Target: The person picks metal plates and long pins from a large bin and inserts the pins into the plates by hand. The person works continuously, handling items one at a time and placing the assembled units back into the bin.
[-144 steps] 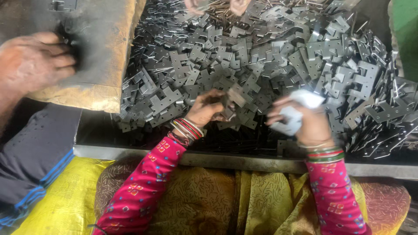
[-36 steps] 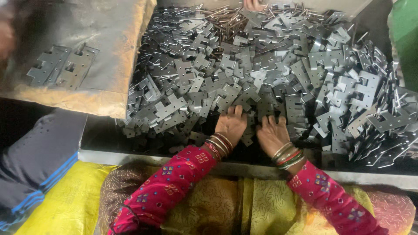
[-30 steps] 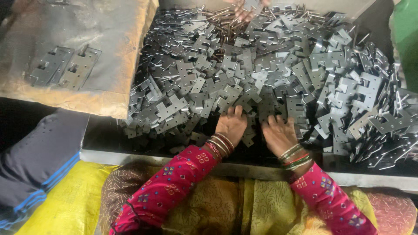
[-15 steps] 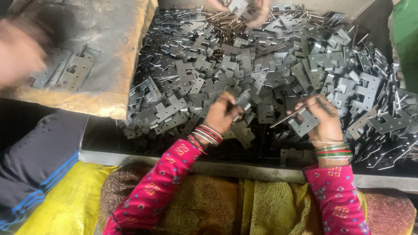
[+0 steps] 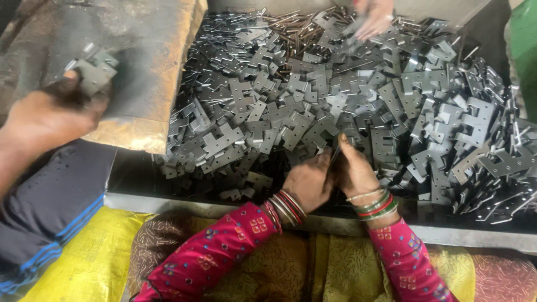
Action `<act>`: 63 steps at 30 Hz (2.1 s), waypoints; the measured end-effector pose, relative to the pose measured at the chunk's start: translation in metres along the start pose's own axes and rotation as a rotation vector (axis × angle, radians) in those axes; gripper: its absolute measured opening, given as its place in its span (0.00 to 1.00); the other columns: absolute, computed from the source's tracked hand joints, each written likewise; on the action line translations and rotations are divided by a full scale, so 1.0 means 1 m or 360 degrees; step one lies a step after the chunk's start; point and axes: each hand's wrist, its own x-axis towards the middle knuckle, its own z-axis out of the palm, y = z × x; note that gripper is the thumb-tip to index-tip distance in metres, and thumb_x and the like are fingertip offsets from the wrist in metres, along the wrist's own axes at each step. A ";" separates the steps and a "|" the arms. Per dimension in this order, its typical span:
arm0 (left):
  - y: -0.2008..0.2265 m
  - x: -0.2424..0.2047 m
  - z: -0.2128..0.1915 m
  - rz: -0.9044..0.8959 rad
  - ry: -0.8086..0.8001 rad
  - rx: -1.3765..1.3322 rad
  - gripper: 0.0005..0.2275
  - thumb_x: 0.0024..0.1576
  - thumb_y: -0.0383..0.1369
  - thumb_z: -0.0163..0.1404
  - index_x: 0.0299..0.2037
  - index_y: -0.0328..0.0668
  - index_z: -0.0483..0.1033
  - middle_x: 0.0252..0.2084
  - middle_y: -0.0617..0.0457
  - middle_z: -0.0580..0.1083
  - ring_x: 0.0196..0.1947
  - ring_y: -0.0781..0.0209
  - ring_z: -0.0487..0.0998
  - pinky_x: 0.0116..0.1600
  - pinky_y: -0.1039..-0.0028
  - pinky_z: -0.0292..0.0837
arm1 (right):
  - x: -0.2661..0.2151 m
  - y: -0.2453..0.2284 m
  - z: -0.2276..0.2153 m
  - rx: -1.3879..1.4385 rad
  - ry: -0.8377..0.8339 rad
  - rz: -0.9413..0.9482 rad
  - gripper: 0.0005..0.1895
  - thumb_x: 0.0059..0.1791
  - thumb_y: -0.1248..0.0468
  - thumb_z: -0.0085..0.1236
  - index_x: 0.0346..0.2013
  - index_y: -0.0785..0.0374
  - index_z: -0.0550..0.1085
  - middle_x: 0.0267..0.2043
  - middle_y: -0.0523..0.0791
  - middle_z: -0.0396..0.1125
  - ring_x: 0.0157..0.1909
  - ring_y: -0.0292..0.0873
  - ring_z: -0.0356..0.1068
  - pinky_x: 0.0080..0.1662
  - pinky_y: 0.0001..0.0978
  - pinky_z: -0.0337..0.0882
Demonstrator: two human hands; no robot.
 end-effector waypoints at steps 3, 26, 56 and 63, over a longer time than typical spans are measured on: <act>-0.025 0.019 -0.018 -0.0483 -0.0257 0.0182 0.18 0.55 0.32 0.49 0.55 0.32 0.73 0.26 0.39 0.78 0.27 0.38 0.80 0.37 0.53 0.77 | -0.005 -0.003 0.008 -0.0695 0.0131 -0.0110 0.19 0.52 0.49 0.59 0.51 0.58 0.73 0.50 0.43 0.72 0.53 0.44 0.72 0.47 0.49 0.76; -0.115 0.041 -0.147 -0.0335 0.0482 0.1090 0.10 0.51 0.31 0.55 0.43 0.43 0.78 0.43 0.45 0.77 0.48 0.45 0.75 0.53 0.49 0.65 | -0.013 -0.024 0.023 -0.3686 0.0435 -0.0955 0.19 0.42 0.56 0.67 0.45 0.57 0.78 0.48 0.47 0.69 0.56 0.53 0.68 0.54 0.61 0.67; -0.067 -0.015 0.065 0.0391 -0.0697 0.1067 0.11 0.60 0.37 0.47 0.48 0.53 0.79 0.42 0.52 0.77 0.48 0.51 0.75 0.53 0.54 0.63 | -0.001 -0.008 -0.012 -0.3683 0.0038 -0.0940 0.17 0.38 0.67 0.60 0.42 0.59 0.78 0.48 0.55 0.72 0.48 0.57 0.74 0.46 0.46 0.75; -0.070 -0.017 0.077 0.0364 -0.0736 0.1138 0.11 0.57 0.39 0.46 0.46 0.55 0.79 0.41 0.48 0.77 0.44 0.46 0.76 0.47 0.45 0.66 | 0.001 -0.010 -0.005 -0.3725 -0.0079 -0.1007 0.18 0.37 0.68 0.59 0.42 0.58 0.76 0.43 0.50 0.69 0.47 0.57 0.73 0.43 0.48 0.74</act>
